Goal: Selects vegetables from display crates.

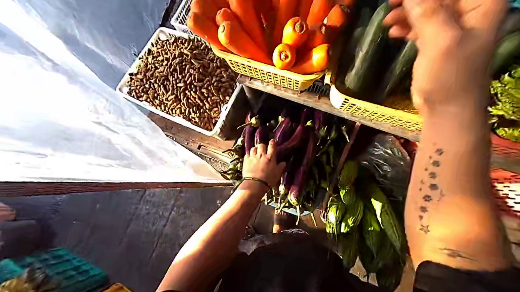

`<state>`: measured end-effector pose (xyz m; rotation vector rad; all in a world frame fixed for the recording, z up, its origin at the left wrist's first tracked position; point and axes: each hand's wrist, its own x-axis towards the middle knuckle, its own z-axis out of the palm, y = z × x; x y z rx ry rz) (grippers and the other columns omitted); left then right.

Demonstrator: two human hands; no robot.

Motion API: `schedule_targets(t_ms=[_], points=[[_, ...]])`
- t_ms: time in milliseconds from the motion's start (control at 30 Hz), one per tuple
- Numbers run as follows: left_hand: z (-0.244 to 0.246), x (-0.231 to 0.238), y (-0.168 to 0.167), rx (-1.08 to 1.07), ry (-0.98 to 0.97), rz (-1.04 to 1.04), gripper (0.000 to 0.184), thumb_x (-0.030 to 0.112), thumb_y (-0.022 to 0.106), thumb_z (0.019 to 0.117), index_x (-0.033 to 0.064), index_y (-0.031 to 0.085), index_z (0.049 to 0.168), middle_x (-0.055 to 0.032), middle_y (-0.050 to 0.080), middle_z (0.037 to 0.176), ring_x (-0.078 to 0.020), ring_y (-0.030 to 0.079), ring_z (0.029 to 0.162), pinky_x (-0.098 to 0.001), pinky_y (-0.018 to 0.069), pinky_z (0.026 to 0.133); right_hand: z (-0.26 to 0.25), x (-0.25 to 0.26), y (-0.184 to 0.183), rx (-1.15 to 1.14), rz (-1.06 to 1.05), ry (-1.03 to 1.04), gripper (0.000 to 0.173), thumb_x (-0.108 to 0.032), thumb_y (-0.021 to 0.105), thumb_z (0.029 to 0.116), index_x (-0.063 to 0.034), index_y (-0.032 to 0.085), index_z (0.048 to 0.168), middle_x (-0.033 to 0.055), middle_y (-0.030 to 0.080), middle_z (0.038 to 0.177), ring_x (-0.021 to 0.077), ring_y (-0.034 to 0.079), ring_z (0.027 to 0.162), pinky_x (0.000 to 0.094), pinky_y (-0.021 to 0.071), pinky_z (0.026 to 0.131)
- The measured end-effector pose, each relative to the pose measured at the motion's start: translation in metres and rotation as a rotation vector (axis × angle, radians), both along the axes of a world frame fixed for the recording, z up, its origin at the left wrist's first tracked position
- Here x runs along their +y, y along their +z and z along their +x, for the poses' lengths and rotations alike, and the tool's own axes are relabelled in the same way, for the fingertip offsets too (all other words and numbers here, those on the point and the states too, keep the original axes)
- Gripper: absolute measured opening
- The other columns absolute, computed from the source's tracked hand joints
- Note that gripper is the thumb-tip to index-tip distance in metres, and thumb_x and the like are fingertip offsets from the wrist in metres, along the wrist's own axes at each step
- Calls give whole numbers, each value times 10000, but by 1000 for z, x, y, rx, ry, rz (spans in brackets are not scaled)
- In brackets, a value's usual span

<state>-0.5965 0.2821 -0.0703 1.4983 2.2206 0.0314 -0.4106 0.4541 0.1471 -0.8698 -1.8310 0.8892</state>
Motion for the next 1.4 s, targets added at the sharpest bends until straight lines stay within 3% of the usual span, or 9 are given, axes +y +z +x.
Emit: schedule_targets(t_ms=[267, 367, 700, 933, 1033, 1133, 1200, 1300, 1400], points=[[15, 35, 21, -101, -399, -535, 733, 485, 531, 1011, -10, 373, 1528, -265, 648, 1284, -448, 640, 1181, -654, 509, 941, -16, -158, -209, -563, -755, -33, 325, -279, 597, 1028, -99, 686, 1283, 119, 649, 1326, 208, 653, 1174, 420, 526, 1044], [-51, 70, 23, -136, -437, -429, 655, 632, 435, 1026, 80, 658, 1299, -226, 666, 1280, -435, 628, 1208, -686, 478, 964, -17, -190, -213, -608, -847, -105, 337, -291, 580, 1041, -83, 684, 1286, 144, 636, 1334, 221, 672, 1106, 393, 551, 993], [-131, 183, -45, -109, -260, -408, 560, 447, 501, 1031, -24, 613, 1313, -291, 636, 1287, -451, 615, 1215, -680, 471, 981, -123, -164, -204, -733, -730, -238, 378, -279, 531, 1060, -89, 637, 1369, 159, 619, 1370, 275, 636, 1211, 435, 506, 1062], [-153, 34, 13, -551, -203, -217, 546, 300, 443, 1070, 164, 366, 1593, -171, 709, 1063, -296, 696, 921, -511, 550, 873, -180, -123, -247, -966, -800, -278, 600, -270, 581, 1045, -153, 361, 1590, 302, 447, 1473, 479, 603, 1197, 601, 548, 939], [-129, -5, -5, -379, -334, -350, 675, 419, 485, 1068, 160, 239, 1641, -216, 709, 1191, -395, 704, 1059, -607, 524, 959, -188, -131, -237, -951, -874, -260, 687, -105, 501, 1026, -218, 229, 1647, 359, 454, 1452, 525, 607, 1180, 649, 541, 925], [-133, 20, -7, -319, -368, -232, 559, 542, 464, 1058, 110, 655, 1358, -243, 712, 1170, -446, 664, 1130, -674, 475, 978, -162, -126, -208, -891, -941, -275, 575, -60, 465, 1046, -146, 340, 1601, 324, 548, 1389, 495, 595, 1239, 657, 520, 970], [-147, 46, -17, -309, -223, -97, 645, 542, 532, 1030, 47, 568, 1440, -316, 598, 1344, -489, 573, 1261, -664, 429, 1056, -157, -129, -207, -884, -954, -242, 480, -31, 525, 998, -47, 470, 1474, 278, 616, 1324, 457, 609, 1242, 646, 523, 969], [-140, 92, -57, -334, -51, -104, 898, 630, 562, 981, 41, 295, 1604, -362, 424, 1509, -517, 456, 1379, -647, 379, 1124, -158, -136, -212, -821, -909, -226, 494, -217, 493, 1052, -48, 444, 1513, 274, 577, 1391, 440, 592, 1272, 630, 500, 1013], [-117, 101, -80, -350, -19, -89, 838, 725, 514, 950, 82, 533, 1486, -349, 383, 1546, -514, 377, 1436, -638, 332, 1156, -169, -159, -204, -733, -945, -245, 642, -468, 495, 1065, -61, 405, 1553, 305, 460, 1492, 471, 562, 1286, 639, 487, 1032]])
